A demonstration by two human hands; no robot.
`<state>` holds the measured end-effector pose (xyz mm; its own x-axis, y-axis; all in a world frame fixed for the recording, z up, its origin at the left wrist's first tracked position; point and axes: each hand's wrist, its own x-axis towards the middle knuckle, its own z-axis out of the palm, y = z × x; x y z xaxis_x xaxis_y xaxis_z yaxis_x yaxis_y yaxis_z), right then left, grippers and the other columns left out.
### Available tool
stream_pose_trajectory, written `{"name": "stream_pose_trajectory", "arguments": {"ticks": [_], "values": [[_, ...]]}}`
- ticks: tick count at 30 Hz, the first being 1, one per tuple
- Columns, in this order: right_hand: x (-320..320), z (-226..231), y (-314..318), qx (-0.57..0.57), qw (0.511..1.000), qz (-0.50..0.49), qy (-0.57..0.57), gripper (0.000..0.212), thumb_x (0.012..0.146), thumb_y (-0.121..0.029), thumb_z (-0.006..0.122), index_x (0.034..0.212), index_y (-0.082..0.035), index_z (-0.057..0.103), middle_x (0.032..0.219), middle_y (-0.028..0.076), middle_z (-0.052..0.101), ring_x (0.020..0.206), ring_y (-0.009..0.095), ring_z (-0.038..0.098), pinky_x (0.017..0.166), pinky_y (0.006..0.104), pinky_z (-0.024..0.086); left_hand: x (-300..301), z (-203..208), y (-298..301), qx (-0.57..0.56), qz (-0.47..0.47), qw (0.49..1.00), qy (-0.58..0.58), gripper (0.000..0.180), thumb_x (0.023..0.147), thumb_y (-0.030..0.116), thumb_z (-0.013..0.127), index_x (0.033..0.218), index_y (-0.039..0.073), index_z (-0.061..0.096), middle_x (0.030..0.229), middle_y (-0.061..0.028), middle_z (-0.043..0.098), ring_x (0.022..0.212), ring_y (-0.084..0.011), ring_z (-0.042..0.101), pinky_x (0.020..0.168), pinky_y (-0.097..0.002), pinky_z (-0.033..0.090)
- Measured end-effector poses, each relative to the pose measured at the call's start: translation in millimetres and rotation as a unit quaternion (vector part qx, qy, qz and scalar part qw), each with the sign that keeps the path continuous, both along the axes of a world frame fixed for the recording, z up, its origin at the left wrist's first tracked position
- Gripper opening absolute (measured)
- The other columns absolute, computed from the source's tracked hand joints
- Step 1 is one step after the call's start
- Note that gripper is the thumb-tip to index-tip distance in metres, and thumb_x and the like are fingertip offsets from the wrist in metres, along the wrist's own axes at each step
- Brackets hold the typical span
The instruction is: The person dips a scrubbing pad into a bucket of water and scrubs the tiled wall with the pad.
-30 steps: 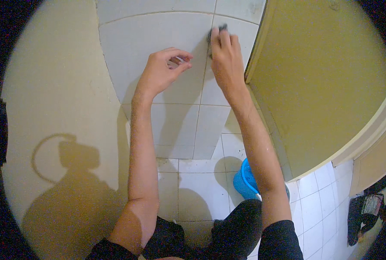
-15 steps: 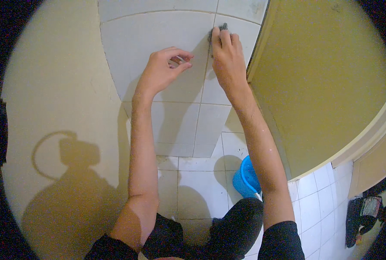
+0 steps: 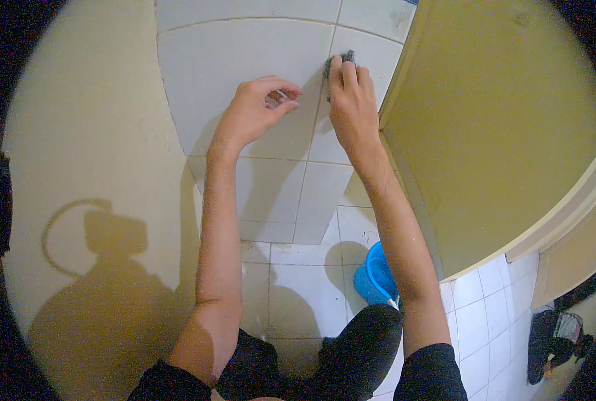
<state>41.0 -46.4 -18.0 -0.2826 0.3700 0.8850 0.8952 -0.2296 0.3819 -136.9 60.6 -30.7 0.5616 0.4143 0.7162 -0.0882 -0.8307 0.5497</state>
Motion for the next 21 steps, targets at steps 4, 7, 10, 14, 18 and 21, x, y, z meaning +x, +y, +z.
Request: {"name": "stream_pose_trajectory", "arguments": {"ticks": [4,7,10,14,18,21], "values": [[-4.8,10.8,2.2,-0.001,1.0,-0.001,0.005,0.055,0.077,0.007,0.062,0.131,0.008,0.055,0.109,0.016,0.054,0.096,0.033,0.053,0.086,0.0414,0.05,-1.2,0.5,1.2,-0.008,0.004,1.0,0.006,0.021,0.09,0.011,0.077,0.111,0.006,0.078,0.106,-0.0074,0.077,0.088,-0.0179,0.073,0.081,-0.0322,0.058],[-6.3,12.4,5.4,0.0,1.0,0.001,0.01,0.055,0.077,0.007,0.063,0.131,0.007,0.056,0.109,0.016,0.054,0.096,0.033,0.053,0.086,0.0418,0.05,-1.0,-0.5,1.1,-0.005,0.002,1.0,0.0,0.022,0.09,0.011,0.077,0.111,0.006,0.078,0.106,-0.0072,0.078,0.09,-0.0172,0.072,0.082,-0.0324,0.058],[-3.8,1.3,2.3,-0.002,1.0,0.001,0.009,0.056,0.076,0.007,0.064,0.131,0.007,0.056,0.11,0.016,0.055,0.096,0.034,0.053,0.086,0.0419,0.05,0.1,-0.2,0.2,-0.003,0.005,1.0,0.001,0.022,0.09,0.011,0.077,0.112,0.005,0.078,0.106,-0.0074,0.078,0.091,-0.0174,0.072,0.083,-0.0328,0.058],[-3.9,1.1,3.9,0.001,1.0,0.009,0.018,0.056,0.077,0.005,0.066,0.132,0.008,0.056,0.11,0.017,0.056,0.097,0.034,0.054,0.087,0.0417,0.05,0.4,-0.5,2.3,0.001,0.003,1.0,0.015,0.024,0.09,0.012,0.078,0.112,0.005,0.078,0.106,-0.0075,0.078,0.092,-0.0178,0.073,0.084,-0.0331,0.058],[-7.2,13.4,8.4,0.007,0.999,0.021,0.024,0.057,0.078,0.003,0.066,0.134,0.008,0.055,0.111,0.017,0.056,0.097,0.034,0.054,0.088,0.0415,0.05,2.0,-4.1,6.9,0.001,0.005,1.0,-0.001,0.025,0.089,0.012,0.079,0.113,0.005,0.077,0.105,-0.0079,0.078,0.09,-0.0177,0.073,0.083,-0.0324,0.058],[-6.1,6.1,4.5,0.006,0.999,0.019,0.026,0.058,0.078,0.003,0.066,0.135,0.007,0.055,0.111,0.018,0.057,0.097,0.034,0.054,0.087,0.0409,0.049,-2.2,1.6,-0.4,-0.003,0.018,1.0,0.012,0.025,0.089,0.011,0.079,0.113,0.005,0.077,0.105,-0.0085,0.079,0.09,-0.0184,0.074,0.083,-0.0324,0.059]]}}
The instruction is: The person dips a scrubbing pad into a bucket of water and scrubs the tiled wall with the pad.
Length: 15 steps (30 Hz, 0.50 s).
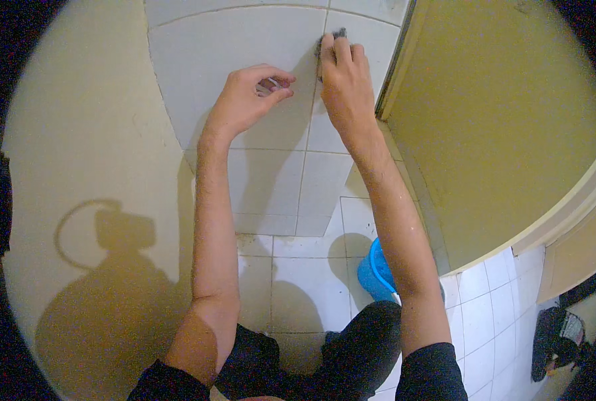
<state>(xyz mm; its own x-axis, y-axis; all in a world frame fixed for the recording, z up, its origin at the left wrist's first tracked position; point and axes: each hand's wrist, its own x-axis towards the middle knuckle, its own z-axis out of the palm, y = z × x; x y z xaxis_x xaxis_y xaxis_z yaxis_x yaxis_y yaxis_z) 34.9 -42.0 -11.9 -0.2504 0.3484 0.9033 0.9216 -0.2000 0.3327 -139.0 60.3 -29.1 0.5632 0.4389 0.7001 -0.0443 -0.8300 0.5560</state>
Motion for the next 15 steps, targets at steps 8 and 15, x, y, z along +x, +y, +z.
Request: {"name": "stream_pose_trajectory", "arguments": {"ticks": [8,15], "values": [[2.8,16.5,3.8,0.019,1.0,-0.01,-0.006,0.057,0.078,0.006,0.062,0.135,0.007,0.054,0.11,0.016,0.057,0.097,0.033,0.054,0.086,0.0411,0.05,1.0,0.9,-1.6,0.021,-0.01,1.0,-0.009,0.024,0.089,0.011,0.078,0.112,0.004,0.077,0.103,-0.0083,0.079,0.089,-0.0181,0.073,0.082,-0.0328,0.059],[8.2,-13.3,-4.8,-0.003,0.999,-0.031,-0.014,0.055,0.075,0.006,0.065,0.128,0.006,0.056,0.11,0.016,0.057,0.098,0.034,0.054,0.088,0.0413,0.051,4.5,1.4,-4.5,0.016,-0.012,1.0,0.017,0.023,0.089,0.012,0.078,0.111,0.005,0.078,0.102,-0.0076,0.078,0.086,-0.017,0.071,0.082,-0.0329,0.058]]}}
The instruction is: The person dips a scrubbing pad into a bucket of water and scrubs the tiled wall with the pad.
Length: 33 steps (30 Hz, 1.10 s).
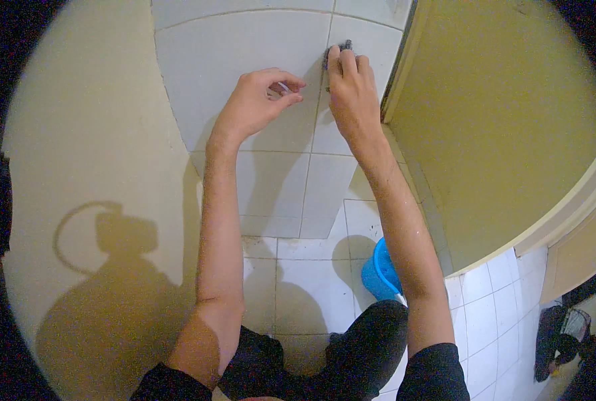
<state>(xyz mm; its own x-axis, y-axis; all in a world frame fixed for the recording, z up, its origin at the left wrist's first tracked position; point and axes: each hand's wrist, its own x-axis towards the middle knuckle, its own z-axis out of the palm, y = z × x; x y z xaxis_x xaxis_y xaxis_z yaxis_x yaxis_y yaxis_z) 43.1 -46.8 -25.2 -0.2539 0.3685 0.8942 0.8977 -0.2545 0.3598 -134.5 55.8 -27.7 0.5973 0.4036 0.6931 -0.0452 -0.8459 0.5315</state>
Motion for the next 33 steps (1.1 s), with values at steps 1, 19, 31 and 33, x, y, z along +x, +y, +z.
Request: {"name": "stream_pose_trajectory", "arguments": {"ticks": [1,19,31,33], "values": [[-3.3,5.4,-0.2,0.0,1.0,0.0,-0.001,0.055,0.075,0.006,0.065,0.128,0.006,0.056,0.11,0.016,0.057,0.098,0.034,0.054,0.088,0.0413,0.051,-1.3,0.5,0.1,0.0,0.0,1.0,-0.001,0.023,0.089,0.012,0.078,0.111,0.005,0.078,0.102,-0.0076,0.078,0.086,-0.017,0.071,0.082,-0.0329,0.058],[-10.1,31.0,8.3,0.022,0.999,0.026,0.011,0.057,0.075,0.008,0.065,0.131,0.007,0.055,0.11,0.016,0.057,0.098,0.034,0.054,0.087,0.0428,0.051,-4.0,-3.3,8.1,-0.012,0.005,1.0,-0.013,0.023,0.089,0.013,0.078,0.111,0.005,0.078,0.1,-0.0075,0.079,0.087,-0.0151,0.07,0.082,-0.0311,0.057],[-10.5,29.0,5.6,0.014,1.0,0.016,-0.001,0.055,0.077,0.008,0.062,0.132,0.007,0.056,0.11,0.016,0.057,0.097,0.034,0.054,0.087,0.0412,0.051,-2.7,-4.6,12.0,-0.003,-0.002,1.0,-0.011,0.024,0.089,0.013,0.078,0.112,0.005,0.078,0.103,-0.0076,0.079,0.088,-0.017,0.071,0.082,-0.0319,0.057],[-14.4,22.6,5.0,-0.001,1.0,0.009,0.008,0.053,0.078,0.007,0.062,0.131,0.007,0.057,0.11,0.017,0.057,0.098,0.034,0.054,0.087,0.0408,0.051,-6.0,-6.1,11.9,-0.012,-0.002,1.0,-0.01,0.023,0.089,0.012,0.078,0.111,0.005,0.078,0.103,-0.0077,0.079,0.088,-0.0174,0.071,0.083,-0.0322,0.057]]}}
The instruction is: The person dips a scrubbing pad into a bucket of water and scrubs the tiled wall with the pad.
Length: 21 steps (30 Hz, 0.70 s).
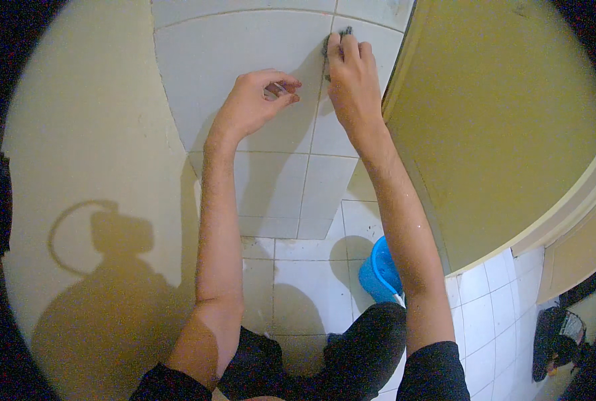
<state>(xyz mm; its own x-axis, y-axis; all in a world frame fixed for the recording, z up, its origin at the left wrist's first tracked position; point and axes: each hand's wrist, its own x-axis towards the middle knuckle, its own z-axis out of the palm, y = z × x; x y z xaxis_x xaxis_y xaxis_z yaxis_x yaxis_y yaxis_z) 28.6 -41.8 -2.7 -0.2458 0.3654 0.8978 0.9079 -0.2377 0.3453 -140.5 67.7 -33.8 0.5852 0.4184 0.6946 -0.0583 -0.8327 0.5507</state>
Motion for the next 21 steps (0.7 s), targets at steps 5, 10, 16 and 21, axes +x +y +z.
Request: {"name": "stream_pose_trajectory", "arguments": {"ticks": [5,10,16,21], "values": [[6.8,-16.5,-5.0,-0.007,1.0,0.001,0.01,0.053,0.078,0.007,0.063,0.131,0.007,0.057,0.11,0.017,0.057,0.098,0.035,0.054,0.088,0.0415,0.051,2.2,4.4,-4.8,0.004,0.004,1.0,0.008,0.023,0.089,0.012,0.078,0.111,0.004,0.078,0.103,-0.008,0.078,0.089,-0.0173,0.072,0.083,-0.0323,0.057],[5.6,17.1,4.8,0.031,0.999,0.008,-0.006,0.054,0.077,0.007,0.062,0.131,0.007,0.058,0.11,0.018,0.058,0.099,0.035,0.055,0.089,0.0421,0.05,2.7,4.3,-5.8,0.009,0.006,1.0,0.005,0.023,0.089,0.011,0.078,0.111,0.004,0.078,0.102,-0.0085,0.078,0.089,-0.017,0.071,0.082,-0.0322,0.058],[6.7,-1.0,-0.2,0.035,0.999,0.003,0.008,0.054,0.076,0.009,0.063,0.129,0.006,0.059,0.109,0.017,0.057,0.099,0.035,0.055,0.087,0.0418,0.05,1.3,4.5,-5.3,0.0,-0.005,1.0,-0.003,0.022,0.089,0.01,0.077,0.11,0.004,0.078,0.101,-0.0083,0.078,0.088,-0.0176,0.071,0.082,-0.0326,0.058],[17.7,1.2,-4.5,0.028,0.999,-0.015,0.012,0.058,0.073,0.01,0.065,0.131,0.005,0.059,0.109,0.016,0.057,0.097,0.034,0.055,0.087,0.0411,0.05,1.7,3.9,-2.6,-0.006,-0.004,1.0,0.005,0.021,0.09,0.011,0.077,0.11,0.005,0.078,0.103,-0.0087,0.078,0.089,-0.0183,0.072,0.083,-0.033,0.058]]}}
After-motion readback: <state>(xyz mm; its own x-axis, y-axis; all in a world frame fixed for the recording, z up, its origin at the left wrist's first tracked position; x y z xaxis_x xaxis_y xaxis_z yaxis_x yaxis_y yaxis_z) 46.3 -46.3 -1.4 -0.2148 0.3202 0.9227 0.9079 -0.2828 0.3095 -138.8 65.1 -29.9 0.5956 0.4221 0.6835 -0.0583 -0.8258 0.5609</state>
